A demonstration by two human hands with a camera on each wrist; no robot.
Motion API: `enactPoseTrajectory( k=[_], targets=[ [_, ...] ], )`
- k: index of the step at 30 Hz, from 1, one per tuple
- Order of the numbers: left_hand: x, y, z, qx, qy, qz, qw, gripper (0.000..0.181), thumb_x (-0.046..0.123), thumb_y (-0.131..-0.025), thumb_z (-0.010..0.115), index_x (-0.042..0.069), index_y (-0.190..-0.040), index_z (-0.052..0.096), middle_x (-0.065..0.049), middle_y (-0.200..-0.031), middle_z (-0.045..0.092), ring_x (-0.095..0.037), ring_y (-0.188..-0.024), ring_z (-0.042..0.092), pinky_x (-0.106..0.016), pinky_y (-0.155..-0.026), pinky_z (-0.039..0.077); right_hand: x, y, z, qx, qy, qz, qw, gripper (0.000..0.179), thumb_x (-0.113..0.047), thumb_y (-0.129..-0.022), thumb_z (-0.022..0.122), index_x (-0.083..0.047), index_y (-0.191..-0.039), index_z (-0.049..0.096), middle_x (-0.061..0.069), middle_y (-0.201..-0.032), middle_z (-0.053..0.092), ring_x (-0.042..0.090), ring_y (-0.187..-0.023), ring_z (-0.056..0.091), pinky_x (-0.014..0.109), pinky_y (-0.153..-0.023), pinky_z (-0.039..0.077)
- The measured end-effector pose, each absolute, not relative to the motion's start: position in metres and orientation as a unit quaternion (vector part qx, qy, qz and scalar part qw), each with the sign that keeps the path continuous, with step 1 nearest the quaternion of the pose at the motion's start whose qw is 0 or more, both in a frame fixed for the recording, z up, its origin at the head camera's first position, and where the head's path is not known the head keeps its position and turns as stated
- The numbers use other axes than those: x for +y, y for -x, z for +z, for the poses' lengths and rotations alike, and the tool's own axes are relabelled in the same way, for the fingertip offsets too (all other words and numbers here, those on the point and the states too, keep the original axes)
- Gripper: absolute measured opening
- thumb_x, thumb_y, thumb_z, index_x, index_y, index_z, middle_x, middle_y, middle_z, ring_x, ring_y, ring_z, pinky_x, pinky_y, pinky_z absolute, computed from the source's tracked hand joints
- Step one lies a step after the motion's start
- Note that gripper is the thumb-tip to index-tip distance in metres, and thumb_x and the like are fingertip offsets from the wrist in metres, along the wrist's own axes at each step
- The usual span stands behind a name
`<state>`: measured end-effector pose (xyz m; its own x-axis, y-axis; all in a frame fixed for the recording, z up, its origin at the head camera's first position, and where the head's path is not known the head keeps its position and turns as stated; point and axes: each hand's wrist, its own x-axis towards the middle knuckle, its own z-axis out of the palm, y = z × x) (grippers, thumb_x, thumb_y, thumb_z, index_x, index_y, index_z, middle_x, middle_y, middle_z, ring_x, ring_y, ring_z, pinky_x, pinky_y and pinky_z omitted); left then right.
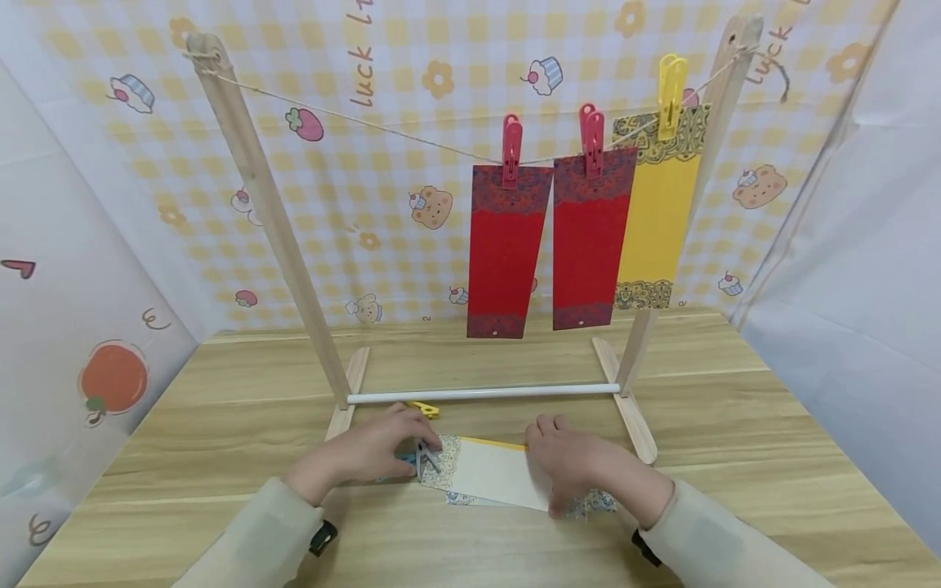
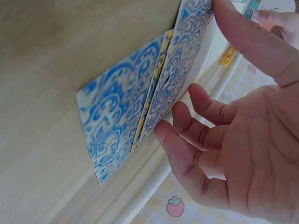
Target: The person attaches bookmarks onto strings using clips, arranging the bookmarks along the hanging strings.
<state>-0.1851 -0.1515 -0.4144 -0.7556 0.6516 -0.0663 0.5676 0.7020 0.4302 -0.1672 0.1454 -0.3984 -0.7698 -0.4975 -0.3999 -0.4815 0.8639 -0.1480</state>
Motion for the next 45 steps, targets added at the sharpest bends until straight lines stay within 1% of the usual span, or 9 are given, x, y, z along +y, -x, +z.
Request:
enactPoseTrajectory(
  k=[5,9,14,22,28,32,35,40,45],
  targets=[
    [-0.149,0.185,-0.413,0.92,-0.333,0.178,0.104,0.039,0.01,-0.077,0.079,0.021,-0.114,0.073,0.001,-0.126,0.064,-0.02,-0.118,0.053,-0.047,-0.099,0.048,0.145,0.171,-0.396,0.939,0.265,-0.004,0.221,0.084,-0.027,-0.059,0.095,-0.002,-0.124,0.048,0.01,-0.111,0.049,0.024,-0.106,0.046,0.04,-0.094,0.051],
    [-0.148,0.185,-0.413,0.921,-0.334,0.172,0.105,0.035,0.013,-0.077,0.08,0.025,-0.109,0.074,0.007,-0.12,0.063,-0.016,-0.113,0.052,-0.043,-0.096,0.048,0.144,0.174,-0.396,0.937,0.267,0.004,0.224,0.082,-0.029,-0.059,0.096,-0.004,-0.121,0.049,0.007,-0.105,0.047,0.021,-0.1,0.043,0.038,-0.091,0.049],
    [-0.149,0.185,-0.413,0.918,-0.337,0.178,0.106,0.03,0.014,-0.078,0.081,0.028,-0.104,0.075,0.01,-0.115,0.062,-0.012,-0.109,0.051,-0.04,-0.094,0.048,0.146,0.175,-0.396,0.937,0.266,-0.014,0.228,0.082,-0.027,-0.059,0.096,-0.003,-0.12,0.046,0.008,-0.105,0.045,0.023,-0.1,0.042,0.04,-0.091,0.049],
    [-0.15,0.185,-0.413,0.914,-0.356,0.173,0.092,0.031,0.015,-0.076,0.084,0.027,-0.103,0.075,0.008,-0.114,0.063,-0.013,-0.107,0.052,-0.037,-0.091,0.049,0.149,0.175,-0.396,0.939,0.251,-0.031,0.234,0.081,-0.028,-0.06,0.095,-0.004,-0.119,0.045,0.006,-0.102,0.044,0.02,-0.096,0.043,0.039,-0.088,0.049],
    [-0.149,0.184,-0.414,0.915,-0.346,0.184,0.093,0.027,0.018,-0.079,0.082,0.025,-0.104,0.075,0.006,-0.117,0.063,-0.016,-0.113,0.052,-0.042,-0.096,0.049,0.15,0.174,-0.397,0.943,0.247,-0.027,0.219,0.08,-0.031,-0.057,0.096,-0.008,-0.114,0.044,0.005,-0.099,0.049,0.02,-0.093,0.049,0.038,-0.087,0.05],
    [-0.149,0.183,-0.413,0.918,-0.336,0.192,0.09,0.023,0.022,-0.081,0.08,0.023,-0.104,0.075,0.006,-0.118,0.063,-0.017,-0.117,0.052,-0.046,-0.101,0.047,0.15,0.174,-0.398,0.947,0.24,-0.039,0.21,0.08,-0.03,-0.055,0.097,-0.011,-0.112,0.044,0.001,-0.089,0.057,0.017,-0.082,0.054,0.034,-0.075,0.051],
    [-0.15,0.183,-0.413,0.916,-0.339,0.196,0.087,0.022,0.024,-0.082,0.08,0.022,-0.103,0.075,0.007,-0.116,0.062,-0.017,-0.116,0.052,-0.045,-0.1,0.048,0.151,0.174,-0.399,0.948,0.238,-0.051,0.204,0.08,-0.03,-0.054,0.097,-0.013,-0.112,0.044,-0.001,-0.085,0.06,0.014,-0.075,0.055,0.033,-0.067,0.049],
    [-0.153,0.184,-0.412,0.907,-0.349,0.22,0.086,0.02,0.02,-0.084,0.078,0.017,-0.103,0.074,0.009,-0.11,0.066,-0.015,-0.111,0.054,-0.039,-0.098,0.049,0.155,0.176,-0.4,0.948,0.239,-0.063,0.2,0.07,-0.03,-0.059,0.095,-0.015,-0.113,0.052,-0.004,-0.094,0.063,0.013,-0.084,0.058,0.038,-0.074,0.052],
    [-0.153,0.185,-0.409,0.901,-0.341,0.249,0.097,0.02,0.018,-0.085,0.077,0.015,-0.105,0.073,0.009,-0.104,0.07,-0.012,-0.102,0.058,-0.034,-0.092,0.051,0.159,0.179,-0.401,0.946,0.241,-0.085,0.199,0.056,-0.027,-0.063,0.093,-0.016,-0.104,0.057,-0.008,-0.086,0.06,0.012,-0.079,0.056,0.042,-0.071,0.05]
  ],
)
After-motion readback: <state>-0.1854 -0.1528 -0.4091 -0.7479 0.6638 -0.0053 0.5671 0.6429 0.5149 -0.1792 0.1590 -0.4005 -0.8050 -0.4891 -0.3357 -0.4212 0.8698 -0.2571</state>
